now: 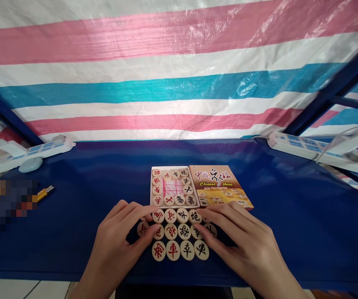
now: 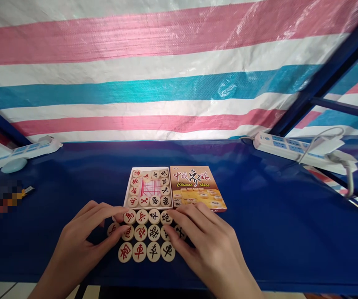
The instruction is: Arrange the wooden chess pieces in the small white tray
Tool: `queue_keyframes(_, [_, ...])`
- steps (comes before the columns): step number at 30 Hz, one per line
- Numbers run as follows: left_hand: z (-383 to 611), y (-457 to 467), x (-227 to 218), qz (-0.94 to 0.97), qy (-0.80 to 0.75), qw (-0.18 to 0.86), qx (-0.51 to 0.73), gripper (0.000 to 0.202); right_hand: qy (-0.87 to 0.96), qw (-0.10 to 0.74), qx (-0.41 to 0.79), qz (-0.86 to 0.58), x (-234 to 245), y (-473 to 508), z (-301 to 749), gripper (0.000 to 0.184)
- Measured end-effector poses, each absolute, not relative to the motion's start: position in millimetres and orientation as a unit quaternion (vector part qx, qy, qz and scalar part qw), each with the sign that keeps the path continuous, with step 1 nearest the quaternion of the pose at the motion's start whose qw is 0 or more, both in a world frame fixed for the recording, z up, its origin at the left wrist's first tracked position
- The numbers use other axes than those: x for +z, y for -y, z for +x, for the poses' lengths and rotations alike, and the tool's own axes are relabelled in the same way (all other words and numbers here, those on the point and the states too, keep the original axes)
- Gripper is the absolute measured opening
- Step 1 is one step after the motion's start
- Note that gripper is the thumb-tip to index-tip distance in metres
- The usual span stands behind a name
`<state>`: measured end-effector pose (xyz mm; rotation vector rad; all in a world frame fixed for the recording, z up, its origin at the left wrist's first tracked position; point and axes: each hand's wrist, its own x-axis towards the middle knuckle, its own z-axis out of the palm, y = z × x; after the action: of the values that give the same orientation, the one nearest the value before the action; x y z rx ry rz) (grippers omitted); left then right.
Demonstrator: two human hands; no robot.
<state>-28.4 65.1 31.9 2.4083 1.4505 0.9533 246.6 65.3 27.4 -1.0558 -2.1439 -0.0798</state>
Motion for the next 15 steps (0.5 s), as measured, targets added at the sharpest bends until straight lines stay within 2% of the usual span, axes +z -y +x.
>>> queue_keyframes(15, [-28.0, -61.0, 37.1, 0.783, -0.471, 0.099, 0.393, 0.018, 0.825, 0.379, -0.04, -0.418, 25.3, -66.5, 247.7, 0.023])
